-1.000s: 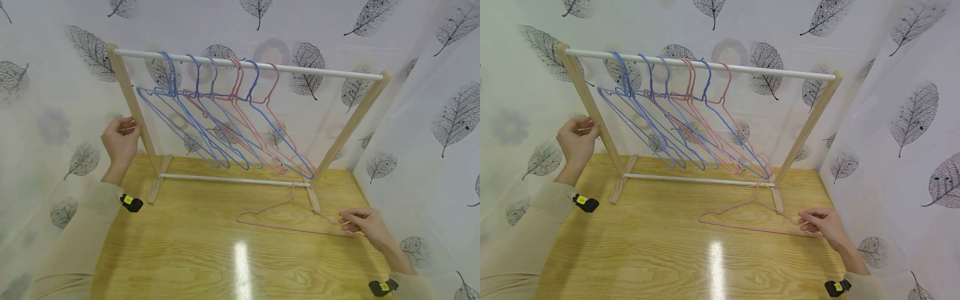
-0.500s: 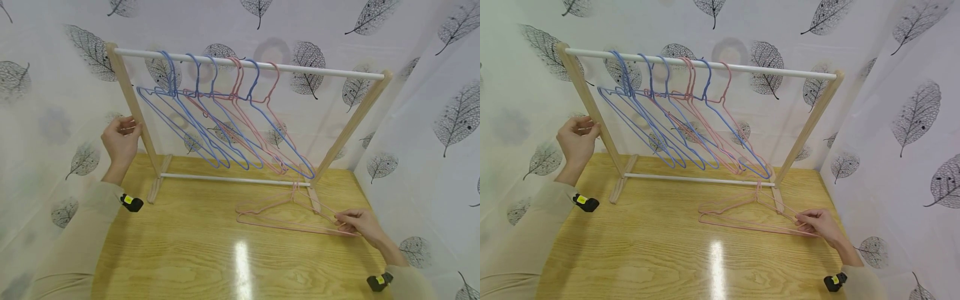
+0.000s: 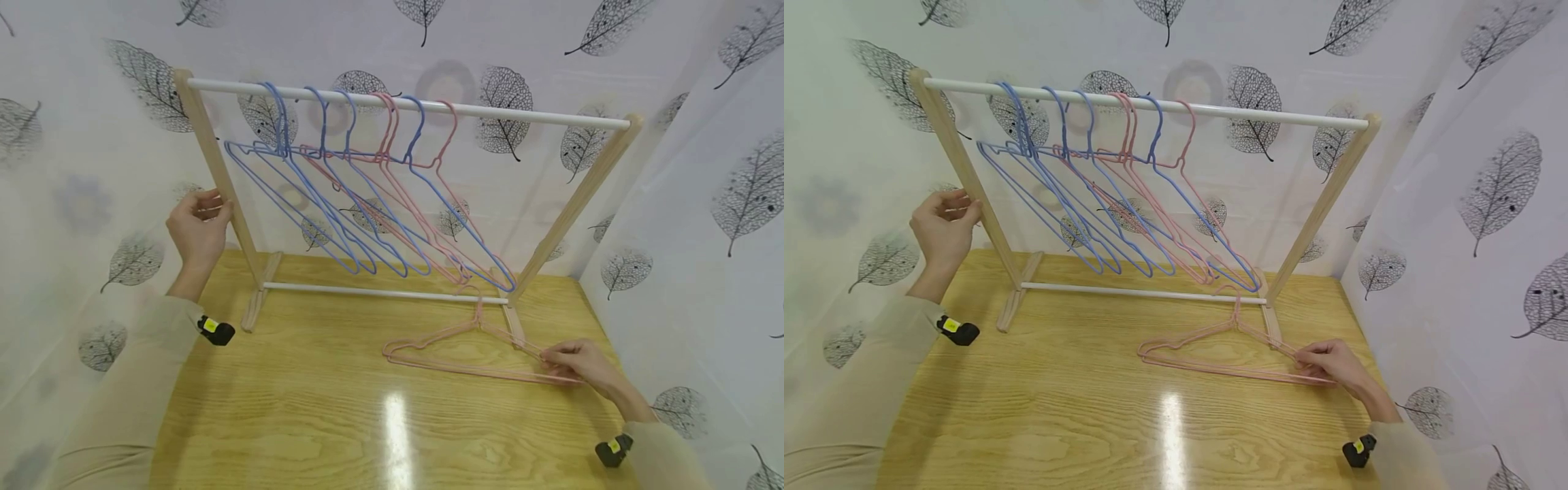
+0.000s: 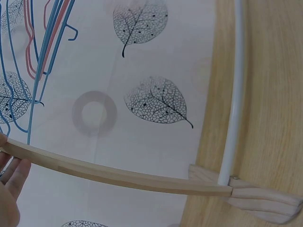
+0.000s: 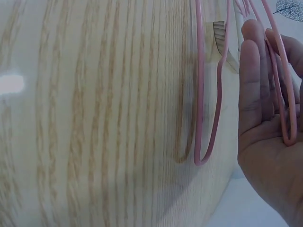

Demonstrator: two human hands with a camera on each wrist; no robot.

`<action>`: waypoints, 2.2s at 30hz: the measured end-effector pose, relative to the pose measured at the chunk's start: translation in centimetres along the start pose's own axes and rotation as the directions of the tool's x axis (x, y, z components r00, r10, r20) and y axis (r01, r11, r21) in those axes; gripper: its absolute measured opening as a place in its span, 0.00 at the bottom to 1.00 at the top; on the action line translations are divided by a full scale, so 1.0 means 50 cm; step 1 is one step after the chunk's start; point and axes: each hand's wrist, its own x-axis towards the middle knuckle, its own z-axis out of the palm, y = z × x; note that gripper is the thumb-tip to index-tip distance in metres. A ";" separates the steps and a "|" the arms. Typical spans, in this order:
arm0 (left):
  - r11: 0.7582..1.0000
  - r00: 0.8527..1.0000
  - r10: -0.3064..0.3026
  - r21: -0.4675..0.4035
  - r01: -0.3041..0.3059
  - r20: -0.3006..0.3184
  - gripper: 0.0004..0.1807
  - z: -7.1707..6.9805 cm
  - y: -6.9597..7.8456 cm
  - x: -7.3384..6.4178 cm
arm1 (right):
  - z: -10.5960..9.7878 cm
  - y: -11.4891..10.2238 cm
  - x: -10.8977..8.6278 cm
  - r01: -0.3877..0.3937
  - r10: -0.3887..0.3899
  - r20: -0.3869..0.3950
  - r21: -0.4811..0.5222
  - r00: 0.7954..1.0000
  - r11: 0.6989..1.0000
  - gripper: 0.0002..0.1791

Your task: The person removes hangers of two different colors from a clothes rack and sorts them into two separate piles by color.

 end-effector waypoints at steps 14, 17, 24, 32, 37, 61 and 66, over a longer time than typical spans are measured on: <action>1.000 1.000 0.003 -0.027 -0.003 0.002 0.13 0.001 0.006 0.000 | -0.010 0.018 0.013 -0.010 0.010 -0.007 0.035 1.000 0.999 0.25; 1.000 1.000 0.000 -0.022 0.000 0.002 0.13 0.000 0.006 -0.001 | -0.014 0.023 0.009 -0.001 0.001 -0.032 0.016 0.999 1.000 0.26; 1.000 1.000 0.001 -0.004 -0.001 -0.003 0.13 0.000 0.005 -0.001 | -0.024 0.017 0.002 0.072 -0.076 -0.144 -0.028 0.987 0.997 0.24; 1.000 1.000 -0.008 -0.010 0.008 0.002 0.13 -0.001 0.002 -0.002 | -0.025 -0.031 0.009 0.267 -0.253 -0.241 0.024 0.937 0.963 0.13; 1.000 1.000 0.001 -0.008 -0.001 0.004 0.14 0.000 0.000 -0.002 | -0.014 -0.086 0.014 0.350 -0.319 -0.288 0.063 0.903 0.935 0.11; 1.000 1.000 0.003 0.009 -0.003 -0.006 0.14 0.001 0.002 -0.002 | 0.074 -0.328 0.090 0.570 -0.494 -0.327 0.201 0.806 0.797 0.12; 1.000 1.000 0.011 0.016 -0.011 -0.009 0.14 0.003 0.002 -0.002 | 0.085 -0.375 0.099 0.593 -0.523 -0.324 0.174 0.788 0.786 0.11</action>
